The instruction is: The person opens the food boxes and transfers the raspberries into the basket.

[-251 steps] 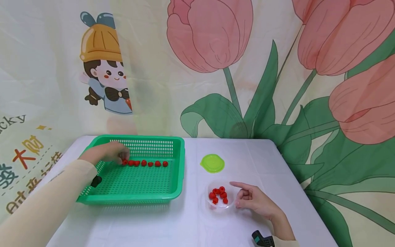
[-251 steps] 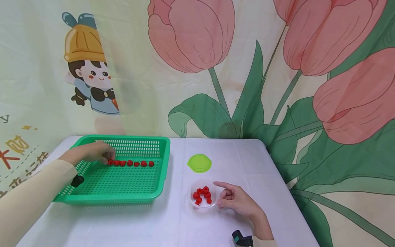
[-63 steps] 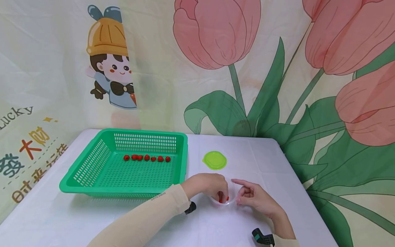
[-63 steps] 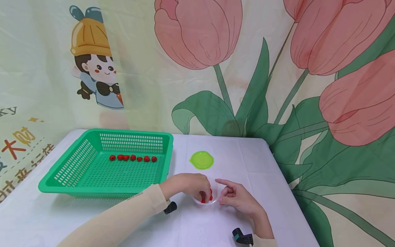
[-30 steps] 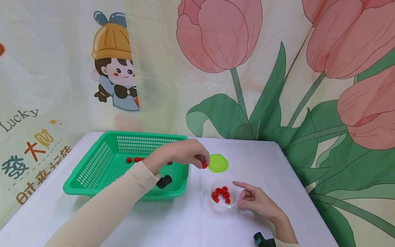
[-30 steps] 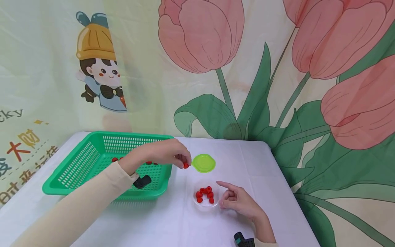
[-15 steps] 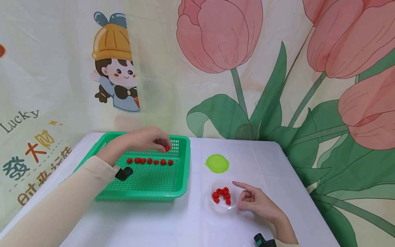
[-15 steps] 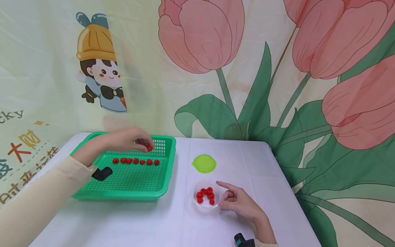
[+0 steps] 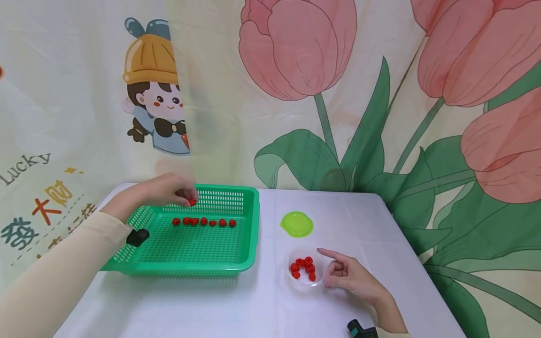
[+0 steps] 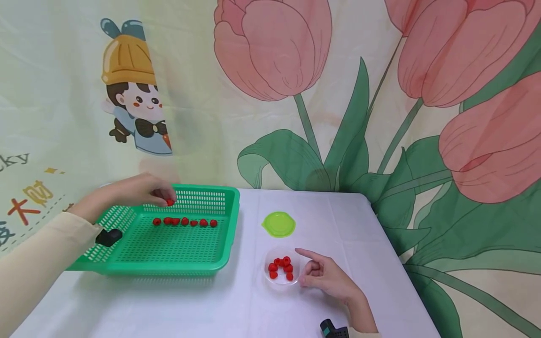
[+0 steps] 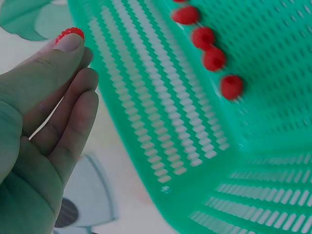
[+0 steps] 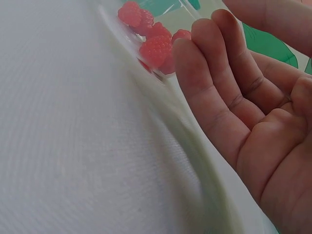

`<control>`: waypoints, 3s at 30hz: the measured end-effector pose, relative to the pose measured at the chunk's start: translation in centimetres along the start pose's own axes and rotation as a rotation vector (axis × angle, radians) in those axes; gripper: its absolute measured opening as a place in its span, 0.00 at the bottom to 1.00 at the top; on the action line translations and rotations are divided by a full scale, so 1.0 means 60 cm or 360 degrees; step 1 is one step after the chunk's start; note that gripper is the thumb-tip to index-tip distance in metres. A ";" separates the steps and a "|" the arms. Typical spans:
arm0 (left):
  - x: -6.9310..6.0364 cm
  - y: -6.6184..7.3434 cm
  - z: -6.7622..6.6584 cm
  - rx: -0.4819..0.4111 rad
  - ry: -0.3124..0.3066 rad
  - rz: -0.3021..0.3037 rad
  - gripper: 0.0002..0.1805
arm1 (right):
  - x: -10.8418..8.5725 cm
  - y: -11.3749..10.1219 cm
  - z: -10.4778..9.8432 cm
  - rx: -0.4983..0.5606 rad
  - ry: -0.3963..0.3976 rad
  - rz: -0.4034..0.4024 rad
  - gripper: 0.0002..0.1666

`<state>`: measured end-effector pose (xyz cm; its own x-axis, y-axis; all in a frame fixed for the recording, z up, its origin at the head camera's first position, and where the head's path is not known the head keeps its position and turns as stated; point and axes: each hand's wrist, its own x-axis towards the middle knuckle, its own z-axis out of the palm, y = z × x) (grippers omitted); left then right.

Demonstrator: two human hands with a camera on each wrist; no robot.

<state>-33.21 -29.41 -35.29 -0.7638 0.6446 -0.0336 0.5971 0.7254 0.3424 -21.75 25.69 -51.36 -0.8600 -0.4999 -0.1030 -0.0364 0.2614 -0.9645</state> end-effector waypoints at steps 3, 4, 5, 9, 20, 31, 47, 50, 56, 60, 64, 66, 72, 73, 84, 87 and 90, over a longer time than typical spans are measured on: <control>-0.006 -0.023 0.007 -0.0029 -0.0063 -0.0053 0.08 | 0.001 -0.001 0.001 -0.0009 0.0003 0.0000 0.45; -0.008 -0.030 0.009 -0.0043 -0.0084 -0.0071 0.08 | 0.001 -0.002 0.002 -0.0010 0.0003 0.0001 0.44; -0.010 -0.036 0.012 -0.0050 -0.0105 -0.0084 0.08 | 0.001 -0.002 0.002 -0.0012 0.0004 0.0003 0.44; -0.014 -0.061 0.024 -0.0085 -0.0172 -0.0164 0.08 | 0.002 -0.002 0.004 -0.0006 0.0002 0.0006 0.44; -0.020 -0.109 0.043 0.0083 -0.0282 -0.0322 0.09 | 0.001 -0.001 0.005 -0.0006 0.0006 0.0005 0.44; -0.022 -0.129 0.058 0.0149 -0.0359 -0.0390 0.10 | 0.000 0.004 0.001 0.0004 0.0015 0.0003 0.45; -0.017 -0.144 0.088 0.0208 -0.0296 -0.0388 0.15 | -0.001 0.000 0.001 -0.0016 0.0022 0.0007 0.44; -0.017 -0.141 0.088 0.0206 -0.0290 -0.0397 0.15 | -0.001 0.001 0.001 -0.0014 0.0020 0.0001 0.44; -0.016 -0.139 0.088 0.0177 -0.0310 -0.0423 0.18 | -0.001 0.005 0.000 -0.0005 0.0011 -0.0010 0.44; -0.020 -0.136 0.083 0.0198 -0.0306 -0.0409 0.19 | 0.000 0.005 0.000 0.0002 0.0010 -0.0009 0.44; -0.022 -0.129 0.072 0.0217 -0.0250 -0.0389 0.19 | 0.000 0.005 0.001 -0.0001 0.0010 -0.0012 0.44; -0.020 -0.125 0.066 0.0242 -0.0214 -0.0371 0.18 | 0.000 0.005 0.001 0.0000 0.0010 -0.0012 0.44; -0.010 -0.085 0.042 0.0267 -0.0112 -0.0263 0.18 | 0.001 0.005 0.001 0.0007 0.0012 -0.0006 0.45; -0.008 -0.074 0.037 0.0249 -0.0092 -0.0223 0.18 | 0.001 0.005 0.001 0.0007 0.0014 -0.0003 0.45; 0.025 0.116 0.017 0.0197 0.0012 0.0103 0.17 | 0.003 0.005 0.001 0.0011 0.0028 0.0017 0.45; 0.031 0.170 0.027 0.0159 0.0019 0.0145 0.17 | 0.004 0.005 0.001 0.0006 0.0027 0.0014 0.44; 0.040 0.214 0.042 0.0110 0.0023 0.0222 0.18 | 0.004 0.005 0.001 0.0007 0.0018 0.0011 0.44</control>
<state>-26.75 -17.93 -33.33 -0.6756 0.7369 0.0231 0.7125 0.6445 0.2773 -21.94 25.58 -51.69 -0.8659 -0.4886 -0.1072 -0.0280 0.2612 -0.9649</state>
